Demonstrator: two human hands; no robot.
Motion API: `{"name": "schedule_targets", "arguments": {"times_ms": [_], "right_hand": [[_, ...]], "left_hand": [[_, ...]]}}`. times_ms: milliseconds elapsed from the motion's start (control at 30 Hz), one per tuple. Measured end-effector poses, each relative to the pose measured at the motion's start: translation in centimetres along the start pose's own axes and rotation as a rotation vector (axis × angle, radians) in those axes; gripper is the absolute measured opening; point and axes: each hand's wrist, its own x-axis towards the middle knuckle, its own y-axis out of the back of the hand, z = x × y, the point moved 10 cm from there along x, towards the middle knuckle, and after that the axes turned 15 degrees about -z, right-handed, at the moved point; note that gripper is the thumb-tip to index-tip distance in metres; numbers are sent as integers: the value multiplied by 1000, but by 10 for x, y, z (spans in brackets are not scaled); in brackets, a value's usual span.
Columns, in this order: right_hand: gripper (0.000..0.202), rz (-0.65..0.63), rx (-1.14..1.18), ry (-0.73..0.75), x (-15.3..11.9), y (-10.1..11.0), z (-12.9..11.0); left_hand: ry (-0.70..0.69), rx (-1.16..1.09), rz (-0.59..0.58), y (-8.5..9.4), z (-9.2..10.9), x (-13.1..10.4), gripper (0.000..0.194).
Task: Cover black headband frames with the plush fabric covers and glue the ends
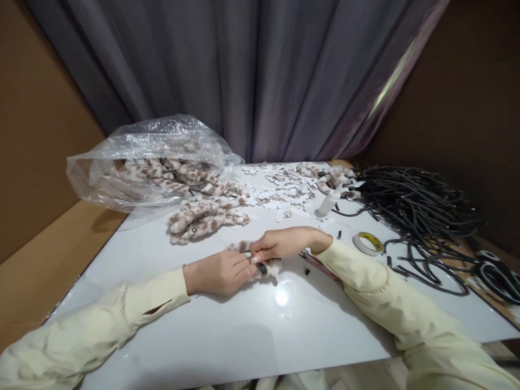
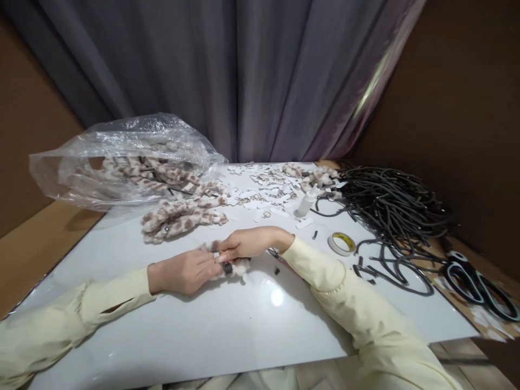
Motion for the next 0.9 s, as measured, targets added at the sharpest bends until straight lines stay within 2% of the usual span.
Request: {"name": "schedule_targets", "arguments": {"times_ms": [133,267,433,533,700,900], "right_hand": [[25,-30,49,35,5,-4,4],[25,18,77,-62,11,-4,17],[24,17,333,-140,15,-13,31],[23,28,519,-98,13,-13,35],[16,-51,796,6,10,-19,45],[8,15,788,120,12,-10,47]], "left_hand": [[-65,115,26,3,10,-1,16],[-67,134,-4,-2,9,-2,15],[-71,174,5,-3,10,-5,11],[-17,193,13,-1,4,-4,9],[74,228,64,7,-4,-3,14],[9,263,76,5,3,-7,12]]}}
